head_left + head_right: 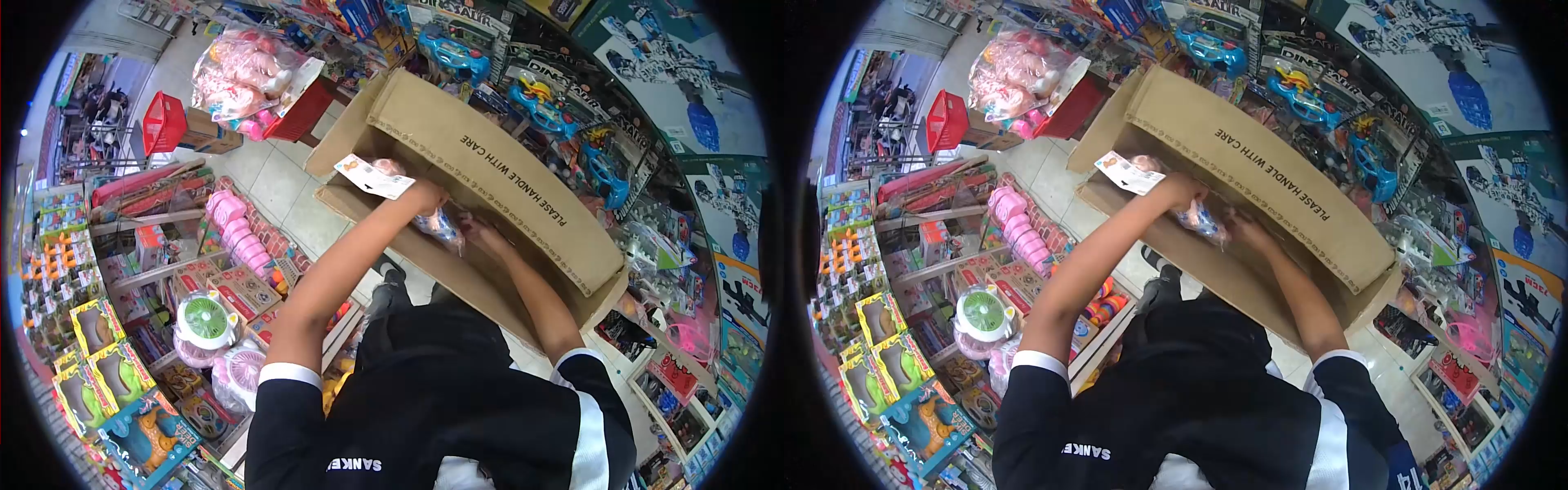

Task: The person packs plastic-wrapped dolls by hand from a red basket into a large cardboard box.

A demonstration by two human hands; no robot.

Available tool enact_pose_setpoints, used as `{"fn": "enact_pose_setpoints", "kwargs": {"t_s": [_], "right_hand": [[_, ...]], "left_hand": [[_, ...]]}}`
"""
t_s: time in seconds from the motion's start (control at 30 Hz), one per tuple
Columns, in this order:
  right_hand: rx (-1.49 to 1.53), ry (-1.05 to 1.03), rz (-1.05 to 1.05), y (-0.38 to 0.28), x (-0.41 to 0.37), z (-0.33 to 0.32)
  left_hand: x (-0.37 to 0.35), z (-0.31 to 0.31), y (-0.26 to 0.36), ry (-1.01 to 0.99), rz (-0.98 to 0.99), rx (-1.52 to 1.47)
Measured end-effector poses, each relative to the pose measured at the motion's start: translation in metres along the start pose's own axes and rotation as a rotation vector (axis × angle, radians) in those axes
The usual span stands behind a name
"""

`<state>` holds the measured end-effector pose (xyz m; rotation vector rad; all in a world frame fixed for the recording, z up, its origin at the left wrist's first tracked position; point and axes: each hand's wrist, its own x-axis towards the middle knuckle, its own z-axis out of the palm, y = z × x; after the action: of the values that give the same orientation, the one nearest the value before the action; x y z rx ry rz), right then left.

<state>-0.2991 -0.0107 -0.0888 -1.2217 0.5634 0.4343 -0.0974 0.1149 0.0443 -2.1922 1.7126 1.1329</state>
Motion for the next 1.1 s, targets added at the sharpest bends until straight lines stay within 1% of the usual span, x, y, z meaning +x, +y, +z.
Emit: {"fn": "enact_pose_setpoints", "kwargs": {"t_s": [0.03,0.07,0.13,0.17,0.23,0.27,0.3,0.37,0.4,0.47,0.5,0.57,0.6,0.67,0.7,0.77,0.8,0.83,0.9,0.93,0.97,1.03,1.07,1.1], "right_hand": [[0.214,-0.028,0.033,-0.014,-0.01,0.006],[0.214,-0.032,0.02,-0.025,-0.019,0.015],[-0.131,0.096,-0.164,-0.036,-0.034,0.031],[-0.134,0.098,-0.171,-0.037,-0.034,0.032],[-0.33,0.067,-0.108,-0.031,-0.032,0.033],[-0.446,0.108,-0.184,-0.025,-0.032,0.035],[-0.454,0.103,-0.188,-0.024,-0.032,0.037],[-0.543,0.187,-0.131,-0.019,-0.036,0.042],[-0.552,0.182,-0.133,-0.022,-0.037,0.045],[-0.664,0.136,-0.151,-0.029,-0.038,0.049],[-0.676,0.133,-0.149,-0.031,-0.037,0.049],[-0.646,0.048,-0.171,-0.033,-0.031,0.046],[-0.66,0.044,-0.165,-0.038,-0.032,0.045],[-0.707,-0.066,-0.148,-0.054,-0.032,0.046],[-0.72,-0.072,-0.144,-0.055,-0.03,0.046],[-0.855,-0.05,-0.184,-0.051,-0.021,0.039],[-0.817,0.02,-0.15,-0.044,-0.014,0.036],[-0.83,0.017,-0.152,-0.047,-0.012,0.037],[-0.645,0.215,-0.322,-0.052,-0.01,0.045],[-0.58,0.298,-0.348,-0.085,-0.028,0.073],[-0.588,0.295,-0.35,-0.104,-0.038,0.094],[-0.211,0.47,-0.511,-0.137,-0.05,0.133],[-0.174,0.503,-0.636,-0.153,-0.059,0.159],[-0.181,0.5,-0.642,-0.164,-0.067,0.182]], "left_hand": [[0.007,-0.002,0.002,-0.11,-0.021,0.028],[0.009,-0.007,0.007,-0.105,-0.027,0.04],[0.008,-0.012,0.021,-0.124,0.086,-0.091],[0.01,-0.009,0.023,-0.118,0.085,-0.086],[0.026,0.029,0.014,-0.015,0.177,-0.143],[0.039,0.057,0.006,0.03,0.165,-0.109],[0.034,0.055,0.008,0.039,0.159,-0.111],[0.023,0.054,0.016,0.092,0.085,0.052],[0.02,0.052,0.019,0.1,0.08,0.047],[0.014,0.046,0.023,-0.096,-0.03,0.049],[0.016,0.049,0.02,-0.086,-0.031,0.04],[0.021,0.06,0.011,-0.109,0.034,-0.099],[0.008,0.052,0.015,-0.098,0.035,-0.111],[-0.033,0.022,0.024,0.015,-0.087,-0.206],[-0.039,0.026,0.023,0.024,-0.09,-0.216],[-0.051,0.035,0.019,0.214,-0.154,-0.265],[-0.078,0.024,0.025,0.297,-0.117,-0.219],[-0.091,0.024,0.024,0.309,-0.121,-0.225],[-0.119,0.026,0.024,0.526,0.002,-0.341],[-0.134,0.027,0.022,0.64,0.076,-0.343],[-0.155,0.023,0.024,0.648,0.073,-0.347],[-0.198,0.017,0.025,1.131,0.242,-0.379],[-0.213,0.024,0.02,1.142,0.241,-0.376],[-0.23,0.033,0.014,1.215,0.166,-0.417]]}}
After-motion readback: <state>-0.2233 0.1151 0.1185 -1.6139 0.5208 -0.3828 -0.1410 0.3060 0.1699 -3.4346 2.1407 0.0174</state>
